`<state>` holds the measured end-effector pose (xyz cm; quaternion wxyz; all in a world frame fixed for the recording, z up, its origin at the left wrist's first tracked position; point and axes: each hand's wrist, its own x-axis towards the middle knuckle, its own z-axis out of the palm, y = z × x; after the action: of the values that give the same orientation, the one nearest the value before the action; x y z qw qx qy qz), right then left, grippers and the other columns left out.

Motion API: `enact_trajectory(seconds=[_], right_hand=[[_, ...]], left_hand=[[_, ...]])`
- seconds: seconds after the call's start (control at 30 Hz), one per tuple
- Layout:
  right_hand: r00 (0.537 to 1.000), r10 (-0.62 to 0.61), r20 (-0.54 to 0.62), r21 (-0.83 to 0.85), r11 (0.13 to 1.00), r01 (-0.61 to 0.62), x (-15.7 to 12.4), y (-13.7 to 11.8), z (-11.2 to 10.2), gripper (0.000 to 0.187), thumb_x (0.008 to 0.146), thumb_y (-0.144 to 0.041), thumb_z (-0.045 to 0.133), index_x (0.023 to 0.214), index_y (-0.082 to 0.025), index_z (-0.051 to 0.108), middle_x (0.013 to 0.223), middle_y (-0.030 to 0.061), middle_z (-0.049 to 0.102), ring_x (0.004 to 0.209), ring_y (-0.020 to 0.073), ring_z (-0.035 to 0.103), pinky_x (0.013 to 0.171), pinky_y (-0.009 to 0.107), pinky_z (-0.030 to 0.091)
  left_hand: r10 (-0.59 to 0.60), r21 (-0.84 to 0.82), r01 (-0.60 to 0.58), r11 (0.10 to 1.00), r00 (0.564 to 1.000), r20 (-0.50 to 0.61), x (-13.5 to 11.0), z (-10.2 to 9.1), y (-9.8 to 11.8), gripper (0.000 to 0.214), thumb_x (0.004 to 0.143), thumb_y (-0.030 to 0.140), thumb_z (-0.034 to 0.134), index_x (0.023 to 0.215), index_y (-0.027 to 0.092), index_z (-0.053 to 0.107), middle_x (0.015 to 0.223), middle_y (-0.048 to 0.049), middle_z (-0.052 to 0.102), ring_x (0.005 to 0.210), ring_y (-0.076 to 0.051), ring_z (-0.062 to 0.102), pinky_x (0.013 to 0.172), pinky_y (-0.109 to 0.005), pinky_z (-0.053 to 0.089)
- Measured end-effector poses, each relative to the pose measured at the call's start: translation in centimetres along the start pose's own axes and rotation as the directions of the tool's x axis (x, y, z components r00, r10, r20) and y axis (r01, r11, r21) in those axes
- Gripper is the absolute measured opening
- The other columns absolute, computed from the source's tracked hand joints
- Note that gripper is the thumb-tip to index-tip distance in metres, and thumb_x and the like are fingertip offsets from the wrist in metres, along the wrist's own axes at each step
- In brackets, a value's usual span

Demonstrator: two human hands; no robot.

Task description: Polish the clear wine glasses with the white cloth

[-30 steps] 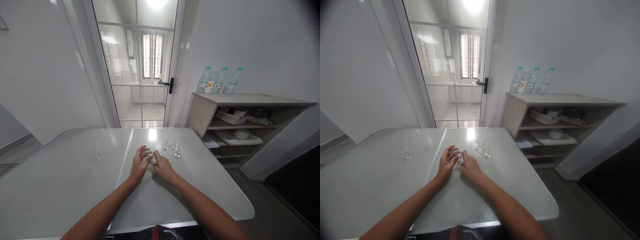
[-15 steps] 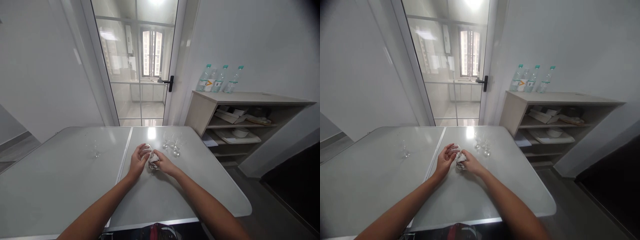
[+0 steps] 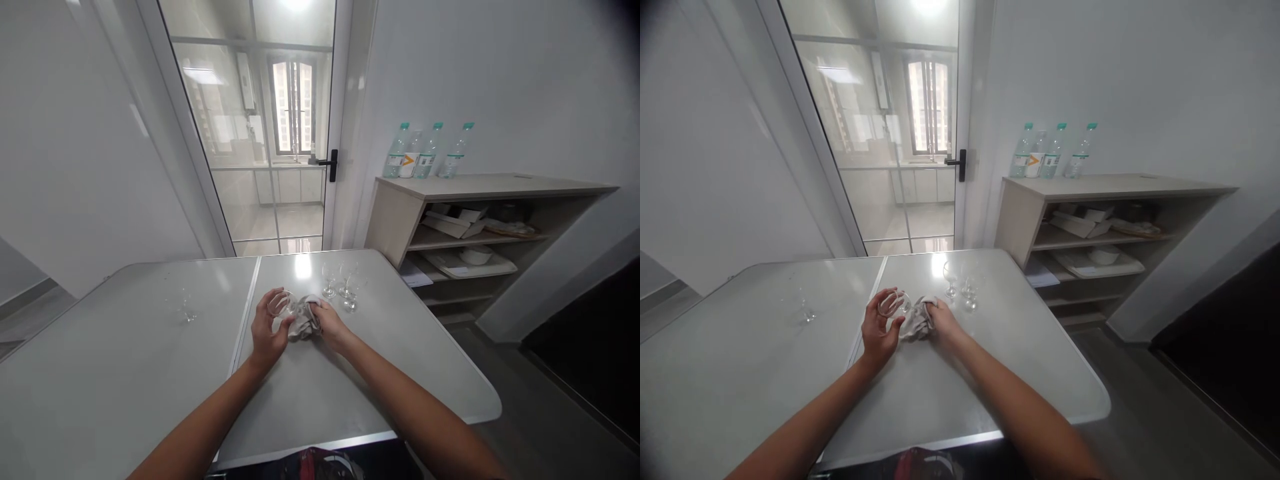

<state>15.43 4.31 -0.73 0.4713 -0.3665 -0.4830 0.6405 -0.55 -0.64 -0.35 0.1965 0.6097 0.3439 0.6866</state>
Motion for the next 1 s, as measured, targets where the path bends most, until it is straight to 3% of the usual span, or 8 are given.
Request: enact_trajectory(seconds=[0.23, 0.43, 0.53, 0.63, 0.7, 0.77, 0.87, 1.0], right_hand=[[0.994, 0.081, 0.076, 0.076, 0.993, -0.087, -0.4, 0.1, 0.3, 0.027, 0.059, -0.034, 0.079, 0.072, -0.017, 0.063, 0.064, 0.0005, 0.061, 0.058, 0.0134, 0.053, 0.055, 0.025, 0.040], [0.998, 0.034, -0.057, -0.077, 0.996, -0.039, -0.3, 0.8, -0.3, 0.018, 0.058, -0.027, 0.074, 0.071, -0.015, 0.067, 0.060, -0.0014, 0.060, 0.053, 0.0123, 0.048, 0.052, 0.024, 0.035], [0.988, -0.051, -0.145, -0.175, 0.984, 0.025, -0.6, 0.1, -0.5, 0.010, 0.059, -0.022, 0.070, 0.066, -0.017, 0.065, 0.060, -0.0024, 0.057, 0.059, 0.0134, 0.047, 0.055, 0.024, 0.033], [0.932, -0.279, -0.231, -0.413, 0.896, 0.166, -1.2, -1.4, -0.9, 0.006, 0.071, -0.021, 0.061, 0.069, -0.019, 0.066, 0.065, -0.0002, 0.058, 0.068, 0.0177, 0.050, 0.063, 0.027, 0.037], [0.865, -0.459, -0.201, -0.556, 0.781, 0.285, -1.4, -2.3, -1.1, 0.021, 0.081, -0.022, 0.053, 0.089, -0.020, 0.072, 0.081, 0.0037, 0.067, 0.081, 0.0222, 0.057, 0.074, 0.030, 0.042], [0.853, -0.511, -0.102, -0.549, 0.744, 0.381, -1.3, -2.6, -1.1, 0.029, 0.088, -0.025, 0.049, 0.105, -0.022, 0.072, 0.099, 0.0062, 0.071, 0.095, 0.0246, 0.060, 0.085, 0.033, 0.045], [0.939, -0.324, 0.117, -0.382, 0.858, 0.344, -0.8, -2.1, -1.0, 0.023, 0.089, -0.036, 0.053, 0.090, -0.021, 0.071, 0.089, 0.0045, 0.069, 0.088, 0.0236, 0.061, 0.083, 0.034, 0.047], [0.964, 0.011, 0.265, -0.144, 0.989, 0.029, -0.7, -1.0, -0.4, 0.027, 0.083, -0.046, 0.064, 0.079, -0.020, 0.066, 0.070, 0.0010, 0.064, 0.071, 0.0193, 0.059, 0.072, 0.031, 0.048]], left_hand=[[0.055, -0.010, -0.054, 0.998, 0.983, 0.173, -0.8, -0.3, -0.9, 0.065, 0.088, 0.025, 0.077, 0.147, 0.025, 0.050, 0.143, -0.0154, 0.059, 0.132, -0.034, 0.061, 0.110, -0.057, 0.054], [0.147, 0.058, -0.178, 0.982, 0.926, 0.347, -1.3, -0.4, -0.9, 0.063, 0.086, 0.022, 0.078, 0.144, 0.026, 0.055, 0.141, -0.0156, 0.063, 0.133, -0.035, 0.061, 0.110, -0.056, 0.054], [0.141, 0.033, -0.157, 0.987, 0.948, 0.287, -1.2, -0.3, -0.6, 0.063, 0.085, 0.023, 0.080, 0.143, 0.025, 0.055, 0.139, -0.0166, 0.064, 0.133, -0.036, 0.060, 0.110, -0.056, 0.054], [0.094, 0.003, -0.096, 0.995, 0.977, 0.191, -0.6, 0.0, -0.2, 0.065, 0.085, 0.025, 0.080, 0.144, 0.023, 0.052, 0.139, -0.0175, 0.061, 0.133, -0.036, 0.060, 0.110, -0.056, 0.054], [0.020, -0.001, -0.020, 1.000, 0.988, 0.155, -0.2, 0.0, 0.0, 0.066, 0.085, 0.028, 0.080, 0.144, 0.022, 0.052, 0.140, -0.0169, 0.060, 0.133, -0.035, 0.060, 0.114, -0.056, 0.051], [-0.043, 0.001, 0.043, 0.999, 0.985, 0.167, 0.2, 0.0, 0.0, 0.065, 0.086, 0.030, 0.080, 0.144, 0.022, 0.052, 0.141, -0.0160, 0.060, 0.133, -0.034, 0.060, 0.119, -0.056, 0.046], [-0.101, -0.104, 0.125, 0.987, 0.971, 0.215, 0.6, -0.2, -0.4, 0.063, 0.088, 0.035, 0.078, 0.143, 0.024, 0.051, 0.141, -0.0160, 0.060, 0.132, -0.032, 0.061, 0.118, -0.056, 0.046], [-0.228, -0.312, 0.291, 0.905, 0.948, 0.223, 1.2, -0.4, -1.0, 0.060, 0.090, 0.045, 0.074, 0.141, 0.023, 0.051, 0.140, -0.0179, 0.060, 0.126, -0.032, 0.066, 0.113, -0.054, 0.050]])
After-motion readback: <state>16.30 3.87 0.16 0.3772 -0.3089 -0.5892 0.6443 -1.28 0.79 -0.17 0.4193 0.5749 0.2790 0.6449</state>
